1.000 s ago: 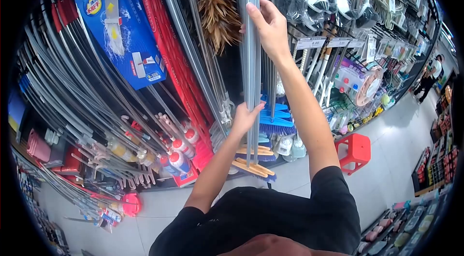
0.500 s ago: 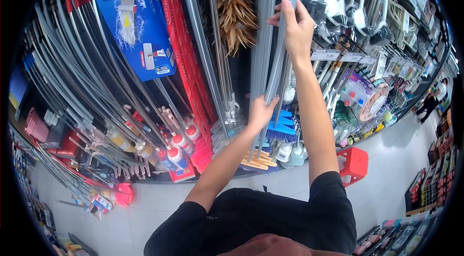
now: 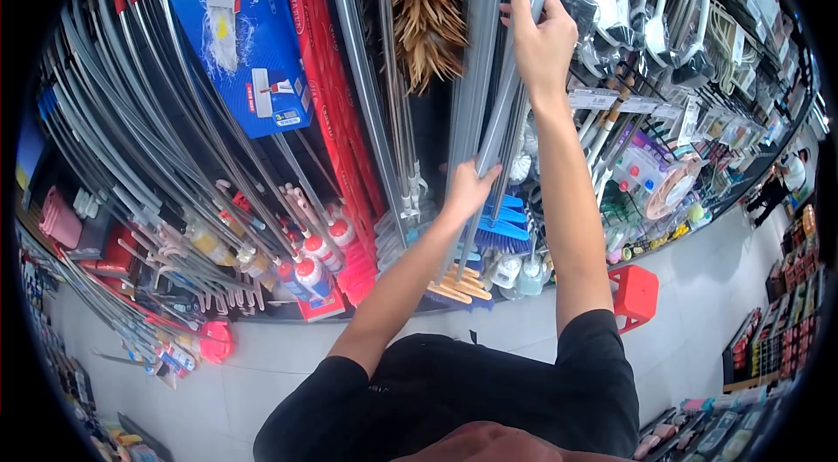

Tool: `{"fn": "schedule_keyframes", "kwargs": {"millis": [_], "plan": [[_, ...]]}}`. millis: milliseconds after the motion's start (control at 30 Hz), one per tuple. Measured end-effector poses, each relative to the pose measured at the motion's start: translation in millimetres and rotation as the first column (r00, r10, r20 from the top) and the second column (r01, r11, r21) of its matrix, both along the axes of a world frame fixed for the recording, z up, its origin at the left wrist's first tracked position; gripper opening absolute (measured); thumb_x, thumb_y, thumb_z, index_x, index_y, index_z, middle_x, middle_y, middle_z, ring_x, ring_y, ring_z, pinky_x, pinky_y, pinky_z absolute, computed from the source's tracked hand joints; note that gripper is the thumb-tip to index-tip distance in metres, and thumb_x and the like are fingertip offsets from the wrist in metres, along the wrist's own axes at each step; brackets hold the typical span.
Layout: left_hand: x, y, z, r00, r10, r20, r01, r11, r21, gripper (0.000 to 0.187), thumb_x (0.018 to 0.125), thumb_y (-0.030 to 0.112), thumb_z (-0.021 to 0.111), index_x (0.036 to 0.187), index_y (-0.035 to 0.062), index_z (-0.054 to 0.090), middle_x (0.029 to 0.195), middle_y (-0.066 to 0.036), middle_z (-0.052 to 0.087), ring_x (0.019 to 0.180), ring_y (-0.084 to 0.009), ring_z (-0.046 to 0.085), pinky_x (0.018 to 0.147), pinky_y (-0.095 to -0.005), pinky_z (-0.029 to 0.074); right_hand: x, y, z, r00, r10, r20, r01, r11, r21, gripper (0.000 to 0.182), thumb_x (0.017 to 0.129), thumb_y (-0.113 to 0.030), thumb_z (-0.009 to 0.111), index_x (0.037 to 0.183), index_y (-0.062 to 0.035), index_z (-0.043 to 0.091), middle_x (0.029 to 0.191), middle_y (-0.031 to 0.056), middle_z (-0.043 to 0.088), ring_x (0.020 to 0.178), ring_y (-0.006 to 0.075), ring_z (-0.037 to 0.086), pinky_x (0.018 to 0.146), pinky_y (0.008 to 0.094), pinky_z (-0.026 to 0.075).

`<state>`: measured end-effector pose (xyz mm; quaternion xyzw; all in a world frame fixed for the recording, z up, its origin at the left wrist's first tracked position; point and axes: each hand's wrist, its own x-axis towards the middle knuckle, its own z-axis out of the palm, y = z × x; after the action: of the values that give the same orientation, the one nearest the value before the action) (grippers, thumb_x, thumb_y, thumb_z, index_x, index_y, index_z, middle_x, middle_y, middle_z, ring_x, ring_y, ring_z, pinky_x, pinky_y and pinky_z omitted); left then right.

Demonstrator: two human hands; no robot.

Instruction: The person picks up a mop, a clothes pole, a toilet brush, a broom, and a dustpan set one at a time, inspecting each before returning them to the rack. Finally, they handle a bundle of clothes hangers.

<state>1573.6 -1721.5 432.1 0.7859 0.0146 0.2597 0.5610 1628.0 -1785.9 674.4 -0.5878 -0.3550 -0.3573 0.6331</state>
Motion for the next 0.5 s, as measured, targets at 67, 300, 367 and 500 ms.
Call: {"fn": "schedule_keyframes", "kwargs": {"millis": [67, 300, 367, 500], "plan": [[5.5, 3.8, -1.5, 1.0, 0.02, -0.018, -0.02, 0.999, 0.027, 0.029, 0.085, 0.018, 0.066, 0.107, -0.0015, 0.067, 0.092, -0.016, 0.07, 0.084, -0.0223, 0.068, 0.075, -0.0331, 0.052, -0.1, -0.6, 1.2, 0.998, -0.065, 0.009, 0.065, 0.997, -0.034, 0.028, 0.092, -0.024, 0.06, 0.096, 0.0035, 0.065, 0.076, 0.008, 0.068, 0.067, 0.0099, 0.063, 0.058, 0.0237, 0.05], [-1.9, 2.2, -2.4, 0.997, 0.068, -0.044, -0.069, 0.998, -0.008, 0.026, 0.084, 0.02, 0.067, 0.101, 0.0008, 0.068, 0.086, -0.022, 0.068, 0.084, -0.0333, 0.067, 0.075, -0.0362, 0.051, -12.3, -1.8, -2.6, 0.985, -0.141, 0.104, 0.147, 0.987, -0.058, 0.026, 0.09, -0.02, 0.057, 0.103, 0.0007, 0.062, 0.081, 0.0147, 0.064, 0.07, 0.0244, 0.061, 0.067, 0.0349, 0.048], [-1.6, 3.5, -2.1, 0.991, 0.079, -0.111, -0.084, 0.996, -0.033, 0.026, 0.084, 0.021, 0.067, 0.101, 0.0014, 0.068, 0.085, -0.022, 0.068, 0.083, -0.0336, 0.067, 0.075, -0.0361, 0.051, -9.3, 0.1, -4.0, 0.984, -0.121, 0.132, 0.132, 0.988, -0.083, 0.026, 0.089, -0.019, 0.056, 0.103, 0.0021, 0.061, 0.098, 0.0207, 0.061, 0.089, 0.0373, 0.06, 0.079, 0.0404, 0.047], [6.3, 3.8, 0.2, 0.995, 0.102, -0.016, -0.102, 0.995, 0.023, 0.026, 0.084, 0.022, 0.067, 0.099, 0.001, 0.068, 0.083, -0.022, 0.067, 0.082, -0.0345, 0.067, 0.074, -0.0376, 0.051, -2.7, 2.7, 5.9, 0.945, -0.218, 0.245, 0.233, 0.972, -0.034, 0.027, 0.089, -0.02, 0.056, 0.102, 0.0034, 0.06, 0.096, 0.021, 0.062, 0.088, 0.0375, 0.061, 0.079, 0.0417, 0.048]]}}
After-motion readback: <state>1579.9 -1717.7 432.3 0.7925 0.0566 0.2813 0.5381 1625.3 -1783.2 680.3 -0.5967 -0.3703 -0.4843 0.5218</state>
